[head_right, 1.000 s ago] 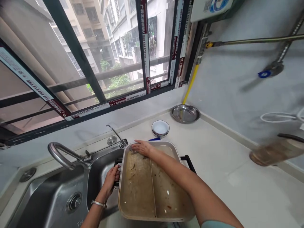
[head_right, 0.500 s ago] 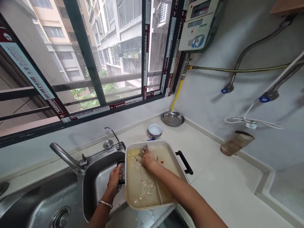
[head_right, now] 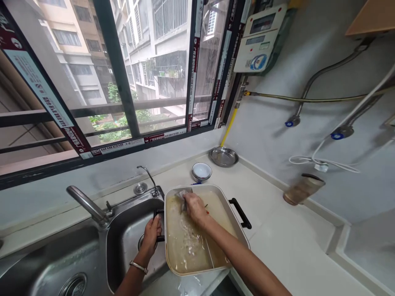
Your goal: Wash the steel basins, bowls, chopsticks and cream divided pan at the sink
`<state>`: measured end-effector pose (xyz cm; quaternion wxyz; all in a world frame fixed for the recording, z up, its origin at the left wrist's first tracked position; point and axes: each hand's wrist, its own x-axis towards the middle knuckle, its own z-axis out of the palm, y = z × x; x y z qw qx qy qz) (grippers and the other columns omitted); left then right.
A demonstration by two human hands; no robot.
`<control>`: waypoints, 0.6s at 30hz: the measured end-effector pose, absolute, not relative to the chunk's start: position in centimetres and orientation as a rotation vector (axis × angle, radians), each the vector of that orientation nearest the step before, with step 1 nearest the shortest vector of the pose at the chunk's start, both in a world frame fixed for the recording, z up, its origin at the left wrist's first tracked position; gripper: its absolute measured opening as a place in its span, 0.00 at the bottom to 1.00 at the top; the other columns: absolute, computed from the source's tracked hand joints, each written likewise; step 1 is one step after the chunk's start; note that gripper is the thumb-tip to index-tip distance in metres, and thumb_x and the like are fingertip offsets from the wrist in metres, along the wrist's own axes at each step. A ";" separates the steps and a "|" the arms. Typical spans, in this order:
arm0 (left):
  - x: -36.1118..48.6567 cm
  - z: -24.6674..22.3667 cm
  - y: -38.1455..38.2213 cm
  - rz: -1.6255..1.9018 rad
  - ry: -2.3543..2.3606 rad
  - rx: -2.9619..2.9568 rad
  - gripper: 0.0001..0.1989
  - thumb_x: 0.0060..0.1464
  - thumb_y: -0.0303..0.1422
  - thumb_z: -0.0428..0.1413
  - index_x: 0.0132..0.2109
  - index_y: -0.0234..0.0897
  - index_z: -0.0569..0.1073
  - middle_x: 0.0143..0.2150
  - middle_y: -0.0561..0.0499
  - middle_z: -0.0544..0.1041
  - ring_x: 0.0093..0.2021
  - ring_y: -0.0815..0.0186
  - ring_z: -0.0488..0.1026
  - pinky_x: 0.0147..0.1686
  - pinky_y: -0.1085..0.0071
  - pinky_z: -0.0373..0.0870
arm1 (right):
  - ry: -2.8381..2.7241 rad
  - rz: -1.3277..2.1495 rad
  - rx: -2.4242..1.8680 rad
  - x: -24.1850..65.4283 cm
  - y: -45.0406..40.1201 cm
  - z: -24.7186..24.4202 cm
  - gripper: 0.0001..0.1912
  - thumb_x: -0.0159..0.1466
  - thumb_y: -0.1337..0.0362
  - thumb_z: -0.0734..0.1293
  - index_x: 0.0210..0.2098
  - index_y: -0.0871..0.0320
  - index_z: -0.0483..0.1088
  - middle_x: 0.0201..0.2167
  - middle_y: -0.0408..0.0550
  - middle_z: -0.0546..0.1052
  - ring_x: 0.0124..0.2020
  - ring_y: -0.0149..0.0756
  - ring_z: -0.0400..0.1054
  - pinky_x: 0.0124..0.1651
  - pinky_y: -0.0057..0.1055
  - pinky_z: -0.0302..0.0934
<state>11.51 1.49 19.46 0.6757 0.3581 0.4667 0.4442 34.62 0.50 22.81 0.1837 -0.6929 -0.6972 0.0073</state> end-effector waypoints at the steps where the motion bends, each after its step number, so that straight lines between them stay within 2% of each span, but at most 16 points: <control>1: 11.5 19.4 1.5 0.992 1.056 0.802 0.32 0.34 0.60 0.66 0.30 0.39 0.64 0.22 0.62 0.59 0.20 0.77 0.54 0.20 0.75 0.47 | -1.869 0.005 -1.914 34.9 1.3 22.7 0.21 0.62 0.74 0.59 0.51 0.57 0.74 0.48 0.53 0.80 0.50 0.42 0.73 0.54 0.35 0.65; 3: 11.5 19.4 1.6 0.984 1.074 0.799 0.33 0.33 0.61 0.66 0.30 0.39 0.64 0.22 0.62 0.59 0.20 0.77 0.54 0.20 0.75 0.47 | -1.748 -0.037 -1.860 35.2 3.0 22.2 0.23 0.63 0.73 0.58 0.55 0.57 0.72 0.51 0.53 0.79 0.52 0.41 0.72 0.57 0.37 0.65; 8: 11.4 19.3 1.7 0.969 1.075 0.815 0.34 0.33 0.63 0.65 0.32 0.38 0.66 0.21 0.63 0.57 0.20 0.76 0.52 0.20 0.75 0.47 | -1.684 -0.055 -1.803 34.5 6.5 20.1 0.24 0.64 0.74 0.57 0.55 0.58 0.73 0.54 0.57 0.78 0.58 0.44 0.69 0.63 0.45 0.62; 13: 11.3 19.5 1.5 0.937 1.139 0.849 0.31 0.38 0.61 0.64 0.33 0.39 0.65 0.21 0.63 0.58 0.20 0.75 0.53 0.21 0.75 0.48 | -1.856 0.175 -1.802 30.3 8.1 18.1 0.34 0.59 0.79 0.59 0.65 0.63 0.65 0.69 0.62 0.62 0.71 0.46 0.53 0.71 0.50 0.53; 18: 11.2 19.7 1.5 0.910 1.190 0.891 0.30 0.44 0.61 0.61 0.35 0.38 0.67 0.21 0.63 0.57 0.20 0.74 0.54 0.21 0.74 0.50 | -1.923 0.222 -1.582 27.3 8.4 16.5 0.42 0.54 0.84 0.60 0.68 0.64 0.60 0.71 0.66 0.57 0.74 0.50 0.43 0.71 0.56 0.49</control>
